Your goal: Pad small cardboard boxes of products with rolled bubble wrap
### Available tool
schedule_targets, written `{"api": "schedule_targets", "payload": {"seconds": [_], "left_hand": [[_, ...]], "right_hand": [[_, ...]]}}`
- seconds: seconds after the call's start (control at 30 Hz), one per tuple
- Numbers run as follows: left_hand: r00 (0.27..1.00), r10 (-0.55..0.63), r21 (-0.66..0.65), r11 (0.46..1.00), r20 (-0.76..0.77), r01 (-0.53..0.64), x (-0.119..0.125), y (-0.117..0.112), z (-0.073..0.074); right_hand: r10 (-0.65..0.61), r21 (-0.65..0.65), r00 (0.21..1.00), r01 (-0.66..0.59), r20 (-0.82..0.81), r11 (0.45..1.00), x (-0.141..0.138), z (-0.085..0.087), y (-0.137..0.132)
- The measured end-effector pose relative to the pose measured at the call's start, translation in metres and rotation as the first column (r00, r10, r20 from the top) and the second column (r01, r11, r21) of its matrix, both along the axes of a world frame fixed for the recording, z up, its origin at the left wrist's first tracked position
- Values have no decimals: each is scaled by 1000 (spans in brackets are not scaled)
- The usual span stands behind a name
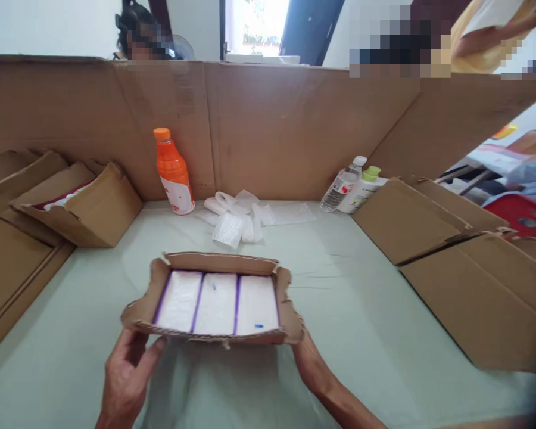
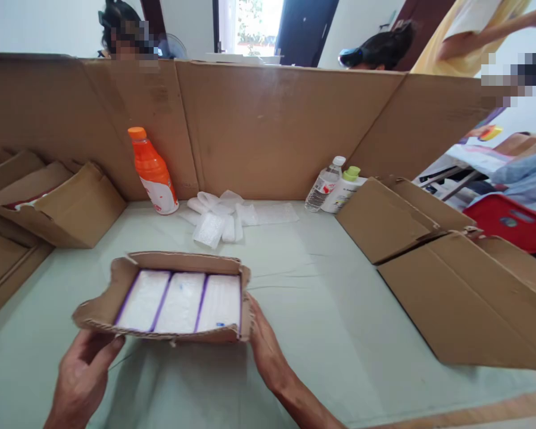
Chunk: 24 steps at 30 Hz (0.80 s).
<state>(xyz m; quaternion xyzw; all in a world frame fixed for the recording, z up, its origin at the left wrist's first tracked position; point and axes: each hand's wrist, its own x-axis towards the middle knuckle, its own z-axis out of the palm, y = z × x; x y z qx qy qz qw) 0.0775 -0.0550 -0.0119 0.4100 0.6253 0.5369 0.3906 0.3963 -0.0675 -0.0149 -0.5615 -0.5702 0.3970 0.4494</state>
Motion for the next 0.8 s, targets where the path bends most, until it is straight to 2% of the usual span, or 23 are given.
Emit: {"api": "schedule_targets", "payload": {"seconds": [0.1, 0.17, 0.23, 0.37, 0.5, 0.57, 0.67, 0.8], "left_hand": [[994, 111, 18, 994, 0, -111, -19, 1, 0], [994, 111, 57, 992, 9, -112, -17, 9, 4], [995, 94, 88, 992, 16, -95, -8, 20, 6], [999, 27, 102, 994, 45, -31, 11, 47, 3], [999, -19, 116, 993, 46, 13, 20, 56, -12], [1000, -11, 87, 996, 22, 9, 24, 53, -23], [1000, -17, 5, 1000, -6, 17, 31, 44, -39], [999, -31, -4, 1000, -19, 31, 37, 38, -55]], "right_hand": [[135, -15, 983, -138, -126, 990, -26, 9, 26], [168, -17, 969, -174, -182, 985, -34, 12, 42], [145, -10, 969, -150, -199, 989, -35, 12, 52], [38, 6, 983, -38, -182, 999, -17, 8, 61], [3, -15, 995, -4, -99, 1000, 12, 16, 82], [-16, -6, 1000, 16, 16, 1000, 24, 25, 108], [-91, 52, 966, 81, 243, 995, 31, 36, 168], [-157, 92, 915, 132, 371, 987, 13, 33, 251]]}}
